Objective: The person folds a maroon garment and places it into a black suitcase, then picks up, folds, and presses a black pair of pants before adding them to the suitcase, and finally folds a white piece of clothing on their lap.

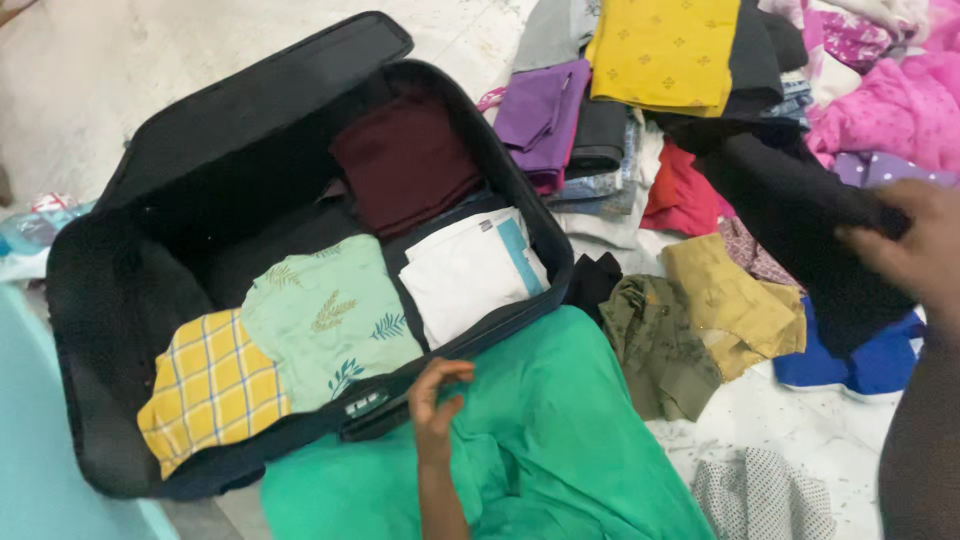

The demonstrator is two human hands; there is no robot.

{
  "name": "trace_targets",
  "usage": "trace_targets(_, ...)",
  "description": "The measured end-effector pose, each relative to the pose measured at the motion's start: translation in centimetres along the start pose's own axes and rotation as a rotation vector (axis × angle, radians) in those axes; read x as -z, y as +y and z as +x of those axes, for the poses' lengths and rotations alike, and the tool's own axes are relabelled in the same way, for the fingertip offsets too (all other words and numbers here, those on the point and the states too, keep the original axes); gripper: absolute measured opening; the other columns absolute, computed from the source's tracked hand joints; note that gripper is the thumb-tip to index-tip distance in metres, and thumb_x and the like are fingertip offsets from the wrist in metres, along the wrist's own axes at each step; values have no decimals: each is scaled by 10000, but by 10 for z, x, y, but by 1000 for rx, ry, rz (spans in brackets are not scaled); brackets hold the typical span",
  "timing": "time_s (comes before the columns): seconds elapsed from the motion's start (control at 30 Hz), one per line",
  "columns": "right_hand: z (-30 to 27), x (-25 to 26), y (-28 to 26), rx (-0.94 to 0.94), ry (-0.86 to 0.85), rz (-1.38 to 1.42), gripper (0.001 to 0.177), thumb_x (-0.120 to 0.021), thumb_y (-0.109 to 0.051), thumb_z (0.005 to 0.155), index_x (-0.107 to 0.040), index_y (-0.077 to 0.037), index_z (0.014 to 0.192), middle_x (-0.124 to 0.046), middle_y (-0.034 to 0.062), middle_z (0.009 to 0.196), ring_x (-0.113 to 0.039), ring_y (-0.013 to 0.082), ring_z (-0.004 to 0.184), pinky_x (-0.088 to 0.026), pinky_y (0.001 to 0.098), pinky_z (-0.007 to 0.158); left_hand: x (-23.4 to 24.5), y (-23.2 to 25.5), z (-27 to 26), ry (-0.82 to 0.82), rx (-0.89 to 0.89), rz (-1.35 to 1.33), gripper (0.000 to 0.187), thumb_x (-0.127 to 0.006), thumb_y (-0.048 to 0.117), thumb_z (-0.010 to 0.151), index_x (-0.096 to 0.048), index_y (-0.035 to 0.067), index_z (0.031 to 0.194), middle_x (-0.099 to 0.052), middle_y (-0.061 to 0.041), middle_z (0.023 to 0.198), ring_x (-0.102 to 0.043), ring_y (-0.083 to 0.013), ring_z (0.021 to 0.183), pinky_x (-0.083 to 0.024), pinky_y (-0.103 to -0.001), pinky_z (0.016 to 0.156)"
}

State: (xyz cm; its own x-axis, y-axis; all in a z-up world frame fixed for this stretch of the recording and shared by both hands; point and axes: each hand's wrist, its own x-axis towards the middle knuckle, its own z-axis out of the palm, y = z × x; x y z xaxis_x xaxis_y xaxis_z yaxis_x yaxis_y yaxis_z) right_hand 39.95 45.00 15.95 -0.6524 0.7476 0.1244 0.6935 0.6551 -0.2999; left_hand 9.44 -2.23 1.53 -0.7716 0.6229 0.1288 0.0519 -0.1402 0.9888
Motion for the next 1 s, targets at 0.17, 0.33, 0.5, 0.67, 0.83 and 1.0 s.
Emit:
trace_targets(0.17, -181, -22, -185, 64, 46, -87, 587, -825, -346, 681, -673, -72, 1177, -649, 145, 1018, -630, 366, 997, -474, 468, 868, -46, -8, -49, -352, 263, -252, 717, -597, 354, 684, -594, 121, 1362, -691, -77, 1219, -672, -203, 1082, -477, -350, 981)
trace_targets(0.33, -240, -79, -276, 549, -744, 557, 622, -730, -216, 784, -540, -48, 1352, -574, 173, 1266, -617, 400, 1125, -514, 450, 904, -26, -49, -111, -24, 621, -375, 834, -584, 232, 688, -410, 209, 1503, -647, -118, 1215, -657, -212, 945, -512, -359, 859)
trace_targets(0.5, -230, -104, -298, 575, -719, 268, 568, -692, -178, 797, -541, -82, 1337, -576, 127, 1236, -619, 351, 1027, -474, 463, 843, 0, -59, -132, 98, 680, -334, 1030, -571, 110, 691, -227, 298, 1644, -603, -159, 1210, -642, -222, 808, -547, -368, 736)
trace_targets(0.67, -198, -102, -303, 575, -470, 163, 535, -695, -163, 767, -571, -93, 1283, -590, 111, 1188, -611, 325, 1081, -461, 452, 799, -22, -31, -118, 35, -91, 168, 1129, -635, -56, 596, -290, 118, 1657, -531, -258, 1386, -544, -353, 1080, -466, -409, 875)
trace_targets(0.83, -207, -118, -311, 535, -524, 86, 576, -701, -170, 759, -559, -88, 1311, -581, 129, 1164, -602, 345, 1080, -463, 473, 797, -6, 0, -118, -13, 329, -224, 1033, -634, -76, 579, -427, 189, 1555, -693, 30, 1209, -525, -38, 623, -396, -206, 481)
trace_targets(1.0, -243, -146, -333, 648, -718, 293, 623, -683, -155, 782, -515, -50, 1372, -571, 174, 1171, -598, 377, 1073, -485, 464, 901, 72, 19, -139, 118, 298, -38, 931, -680, -99, 581, -632, 152, 1476, -486, 5, 842, -382, -53, 555, -322, -222, 490)
